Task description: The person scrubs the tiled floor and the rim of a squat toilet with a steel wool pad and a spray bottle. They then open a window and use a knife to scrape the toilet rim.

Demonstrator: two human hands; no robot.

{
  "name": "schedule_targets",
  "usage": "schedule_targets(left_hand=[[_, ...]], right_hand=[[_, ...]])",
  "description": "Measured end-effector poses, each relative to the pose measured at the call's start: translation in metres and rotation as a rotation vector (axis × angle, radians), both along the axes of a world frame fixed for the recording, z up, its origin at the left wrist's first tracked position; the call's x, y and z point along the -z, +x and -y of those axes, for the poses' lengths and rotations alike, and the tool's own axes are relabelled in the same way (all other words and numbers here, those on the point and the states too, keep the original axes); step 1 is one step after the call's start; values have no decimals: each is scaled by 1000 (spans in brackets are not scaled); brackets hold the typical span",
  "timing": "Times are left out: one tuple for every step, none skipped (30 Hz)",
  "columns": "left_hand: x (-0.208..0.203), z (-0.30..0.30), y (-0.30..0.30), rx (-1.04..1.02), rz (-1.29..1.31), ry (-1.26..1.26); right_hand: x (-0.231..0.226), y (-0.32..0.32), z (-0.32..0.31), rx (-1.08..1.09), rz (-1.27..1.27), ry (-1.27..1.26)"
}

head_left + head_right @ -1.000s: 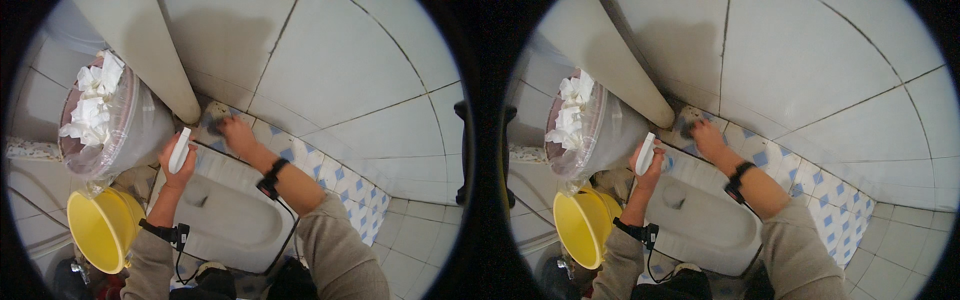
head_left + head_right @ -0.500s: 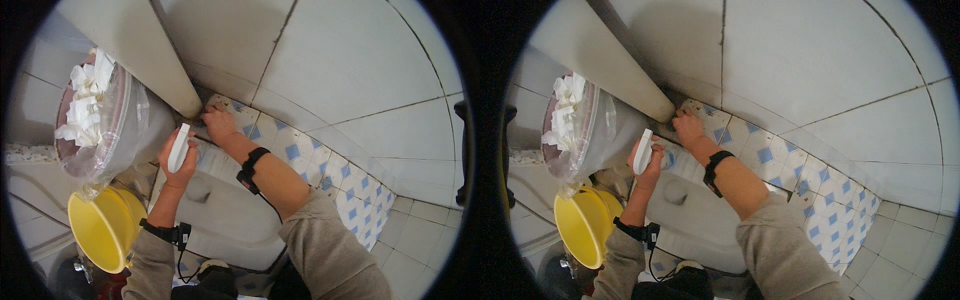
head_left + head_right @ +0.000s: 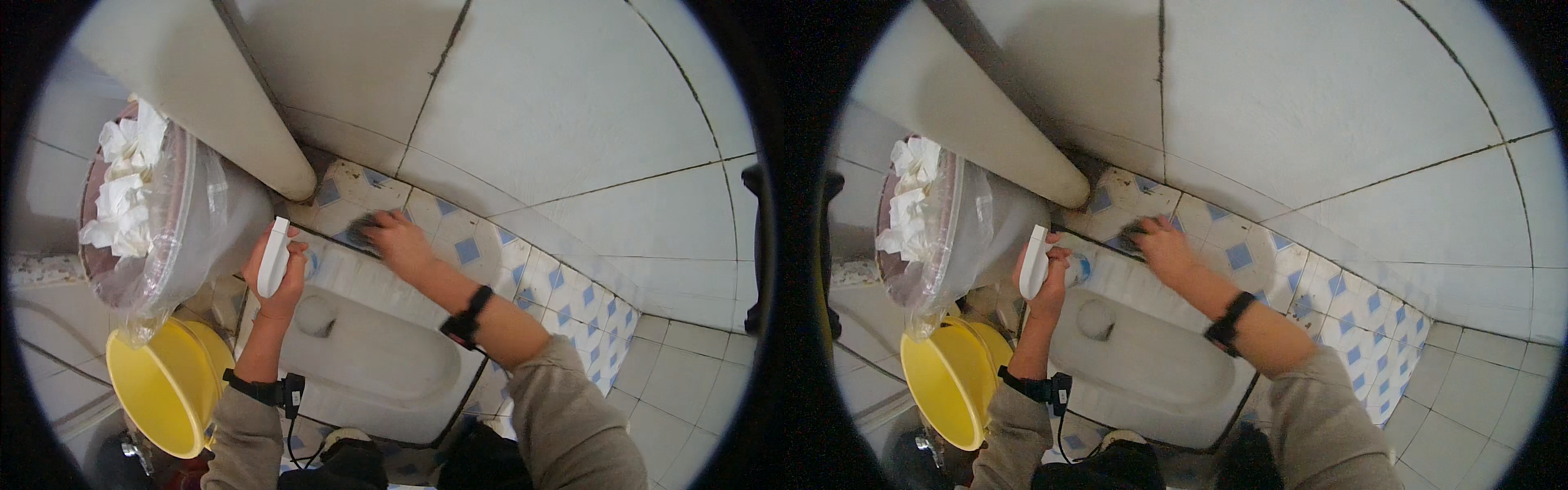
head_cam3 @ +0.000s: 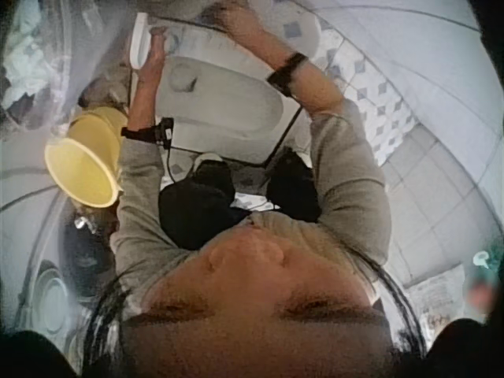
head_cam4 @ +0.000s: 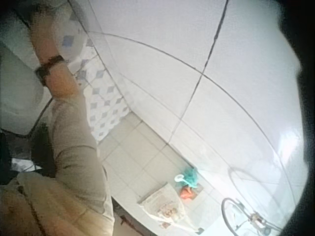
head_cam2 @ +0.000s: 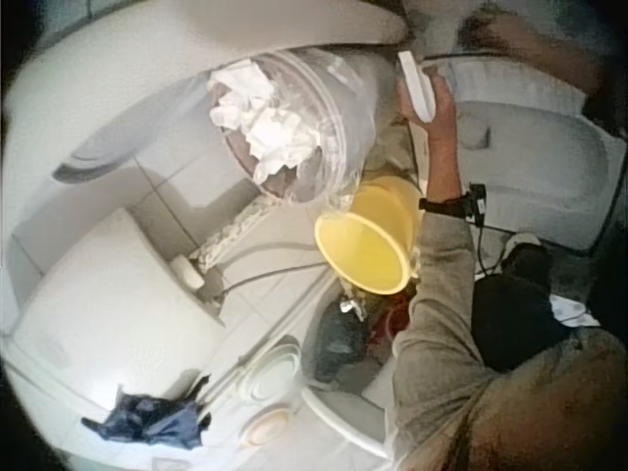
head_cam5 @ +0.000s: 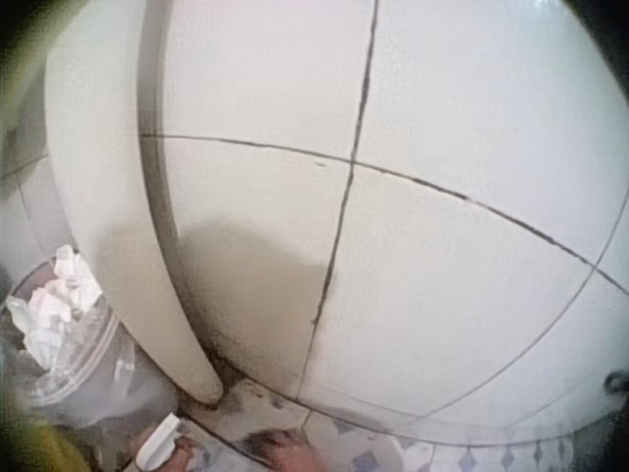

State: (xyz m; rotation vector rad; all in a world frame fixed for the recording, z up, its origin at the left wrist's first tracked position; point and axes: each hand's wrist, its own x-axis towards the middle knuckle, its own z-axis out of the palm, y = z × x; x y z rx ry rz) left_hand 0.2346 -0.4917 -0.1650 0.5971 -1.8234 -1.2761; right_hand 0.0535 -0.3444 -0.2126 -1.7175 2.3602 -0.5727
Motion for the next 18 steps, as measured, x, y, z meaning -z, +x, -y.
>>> schedule_targets(left_hand=[[-1, -1, -1, 11, 2, 0], [-1, -1, 0, 6, 13, 14], [-2, -1, 0, 11, 11, 10], [-3, -1, 0, 7, 13, 17], [-4, -1, 0, -7, 14, 33], [-4, -1, 2, -1, 38, 21], [-4, 0, 3, -2, 59, 23], [-4, 1, 3, -7, 47, 34], [-3, 1, 4, 3, 41, 37], [-2, 1, 4, 9, 13, 52], [-2, 2, 5, 12, -10, 67], [-2, 3, 6, 37, -7, 14], [-1, 2, 5, 6, 50, -16], [-1, 2, 4, -9, 48, -55], [0, 1, 3, -16, 56, -45], [0, 0, 2, -17, 52, -34], [-1, -1, 1, -11, 49, -15], [-1, -2, 0, -11, 61, -26]], right_hand=[[7, 9, 24, 17, -10, -93], [13, 21, 49, 33, -12, -160], [18, 31, 77, 48, -7, -91], [21, 37, 96, 46, -12, -98], [24, 39, 105, 54, 3, -58], [24, 38, 109, 40, 11, -63], [23, 35, 103, 30, -1, -103], [19, 28, 90, 20, 18, -64], [14, 21, 70, 1, 21, -64], [10, 12, 43, 27, 17, -87], [4, 3, 14, 48, 29, -43], [-3, -4, -17, 104, 55, 6], [-10, -11, -46, 97, 41, 16], [-14, -13, -66, 125, 48, 108], [-14, -12, -79, 102, 34, 44], [-14, -11, -87, 114, 42, 61], [-13, -8, -85, 151, 62, 142], [-8, -6, -72, 133, 19, 17]])
